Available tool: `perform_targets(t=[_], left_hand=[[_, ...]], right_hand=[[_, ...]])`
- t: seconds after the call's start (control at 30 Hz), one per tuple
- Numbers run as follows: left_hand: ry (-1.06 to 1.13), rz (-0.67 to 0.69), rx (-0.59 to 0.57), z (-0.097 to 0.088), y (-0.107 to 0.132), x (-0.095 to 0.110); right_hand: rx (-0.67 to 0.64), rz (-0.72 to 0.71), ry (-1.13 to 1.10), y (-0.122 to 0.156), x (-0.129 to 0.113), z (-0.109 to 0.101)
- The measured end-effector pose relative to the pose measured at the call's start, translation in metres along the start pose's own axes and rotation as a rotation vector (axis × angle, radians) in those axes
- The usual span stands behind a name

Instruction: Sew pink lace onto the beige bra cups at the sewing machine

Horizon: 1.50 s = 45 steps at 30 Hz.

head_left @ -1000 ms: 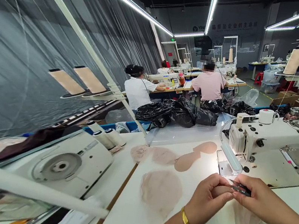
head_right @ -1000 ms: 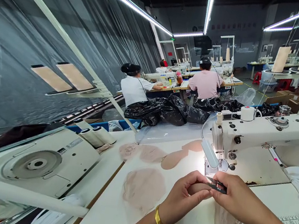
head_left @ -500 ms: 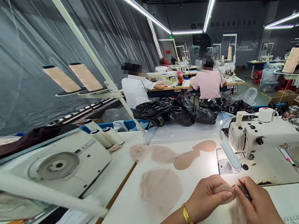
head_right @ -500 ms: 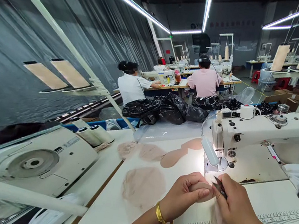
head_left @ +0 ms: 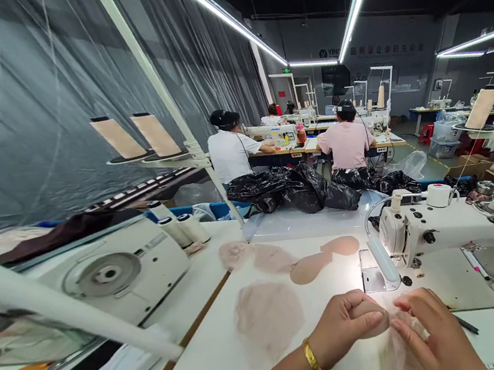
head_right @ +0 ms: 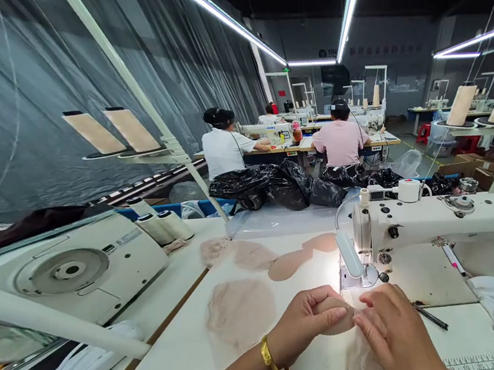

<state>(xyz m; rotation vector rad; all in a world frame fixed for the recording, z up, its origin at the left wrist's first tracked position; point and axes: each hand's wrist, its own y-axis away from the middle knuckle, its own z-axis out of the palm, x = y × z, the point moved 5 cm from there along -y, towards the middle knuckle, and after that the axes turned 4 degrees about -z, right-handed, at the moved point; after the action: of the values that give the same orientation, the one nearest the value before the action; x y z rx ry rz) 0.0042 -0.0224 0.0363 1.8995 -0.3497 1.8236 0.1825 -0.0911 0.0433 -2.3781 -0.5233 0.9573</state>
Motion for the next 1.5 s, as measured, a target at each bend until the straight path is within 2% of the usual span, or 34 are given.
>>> perform_targets(t=[0.1,0.27,0.33,0.43,0.5,0.53,0.6,0.7,0.73,0.8,0.87,0.93,0.97,1.03,1.07,1.1,1.2,1.27,1.4,1.5], left_hand=[[0.015,0.006,-0.007,0.0,0.001,0.002],[0.099,-0.028,0.005,-0.001,0.0,0.001],[0.109,-0.033,0.008,0.0,0.0,0.002],[0.11,-0.037,0.011,0.0,0.0,0.002],[0.109,-0.039,0.017,0.0,0.0,0.002],[0.108,-0.036,0.021,-0.001,0.0,0.001],[0.104,-0.025,0.026,-0.002,0.0,0.0],[0.057,-0.001,0.042,-0.003,-0.001,-0.002],[0.016,0.023,0.059,-0.003,0.0,-0.001],[-0.115,0.122,0.059,-0.002,0.004,0.006],[-0.244,0.268,-0.095,0.007,0.011,0.016],[-0.318,0.415,-0.26,0.016,0.019,0.023],[-0.329,0.468,-0.255,0.016,0.021,0.025],[-0.322,0.504,-0.086,0.007,0.018,0.025],[-0.295,0.472,-0.011,0.003,0.015,0.022],[-0.241,0.409,0.011,0.0,0.01,0.016],[-0.054,0.143,-0.13,0.003,-0.003,-0.003],[-0.007,0.03,-0.166,0.005,-0.007,-0.01],[0.046,-0.054,-0.187,0.008,-0.005,-0.009],[0.052,-0.075,-0.238,0.01,-0.002,-0.006]], right_hand=[[-0.052,0.105,-0.189,-0.009,-0.01,0.013],[0.028,0.495,-0.659,0.0,0.017,0.026],[0.067,0.6,-0.866,0.005,0.02,0.032],[0.089,0.663,-1.11,0.007,0.014,0.04],[0.089,0.665,-1.148,0.007,0.012,0.042],[0.095,0.646,-1.101,0.007,0.012,0.042],[0.151,0.547,-0.83,0.006,0.017,0.035],[0.277,0.232,-0.205,0.005,0.016,0.017],[0.306,0.147,-0.06,0.005,0.014,0.013],[0.331,0.117,-0.008,0.006,0.017,0.009],[0.292,0.255,-0.234,0.006,0.024,0.009],[0.229,0.42,-0.584,0.006,0.025,0.016],[0.201,0.483,-0.753,0.006,0.023,0.02],[0.17,0.57,-1.021,0.006,0.014,0.027],[0.155,0.6,-1.124,0.006,0.009,0.031],[0.135,0.623,-1.211,0.007,0.004,0.035],[0.1,0.635,-1.363,0.009,-0.004,0.044],[0.109,0.63,-1.361,0.011,-0.003,0.046],[0.099,0.654,-1.28,0.015,-0.003,0.045],[0.08,0.541,-1.139,0.015,-0.007,0.038]])
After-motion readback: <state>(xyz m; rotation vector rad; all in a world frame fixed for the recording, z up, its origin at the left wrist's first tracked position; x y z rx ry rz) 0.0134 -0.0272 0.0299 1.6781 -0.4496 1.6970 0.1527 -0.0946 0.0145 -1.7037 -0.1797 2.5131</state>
